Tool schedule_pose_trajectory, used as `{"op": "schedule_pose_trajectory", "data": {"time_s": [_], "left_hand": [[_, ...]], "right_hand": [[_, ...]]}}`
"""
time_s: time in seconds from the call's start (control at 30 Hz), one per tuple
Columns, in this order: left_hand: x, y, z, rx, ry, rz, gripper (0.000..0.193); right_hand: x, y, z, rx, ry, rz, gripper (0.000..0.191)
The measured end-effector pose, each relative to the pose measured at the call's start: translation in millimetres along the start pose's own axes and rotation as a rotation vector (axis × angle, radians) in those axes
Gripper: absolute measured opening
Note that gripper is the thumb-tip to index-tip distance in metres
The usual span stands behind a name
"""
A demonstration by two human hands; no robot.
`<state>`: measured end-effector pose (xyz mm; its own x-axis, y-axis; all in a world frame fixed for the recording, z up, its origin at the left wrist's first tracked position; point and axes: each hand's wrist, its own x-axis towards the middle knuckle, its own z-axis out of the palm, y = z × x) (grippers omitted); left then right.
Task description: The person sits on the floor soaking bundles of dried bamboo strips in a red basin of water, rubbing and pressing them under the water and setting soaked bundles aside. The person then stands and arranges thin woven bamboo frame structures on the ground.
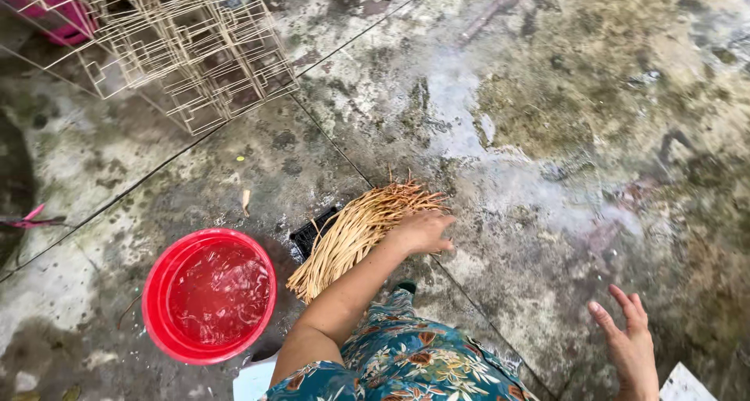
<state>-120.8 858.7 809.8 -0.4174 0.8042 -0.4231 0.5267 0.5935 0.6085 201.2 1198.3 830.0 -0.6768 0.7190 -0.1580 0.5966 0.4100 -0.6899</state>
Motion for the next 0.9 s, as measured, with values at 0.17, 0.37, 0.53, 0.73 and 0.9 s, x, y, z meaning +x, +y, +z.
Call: {"op": "schedule_pose_trajectory", "data": {"time_s": [0.17,0.37,0.53,0.73,0.9], "left_hand": [[32,-8,-32,-0.061,0.202,0.049,0.075],[62,-50,-45,-0.179,0.262,-0.220,0.073],[123,-60,-56,-0.188,0.421,-0.392,0.070],[178,1,-99,-0.354,0.409,-0.495,0.073],[195,38,-167,-0.172,0.376,-0.787,0.085]], "right_hand": [[110,-7,9,-0.023,-0.064,-0.053,0.067],[254,-22,13,0.110,-0.185,-0.120,0.066],[375,-59,7,0.001,-0.272,-0.123,0.059],[498,-132,-15,-0.095,-0.310,-0.180,0.061],[553,-206,29,-0.147,-0.435,-0.504,0.073]]}}
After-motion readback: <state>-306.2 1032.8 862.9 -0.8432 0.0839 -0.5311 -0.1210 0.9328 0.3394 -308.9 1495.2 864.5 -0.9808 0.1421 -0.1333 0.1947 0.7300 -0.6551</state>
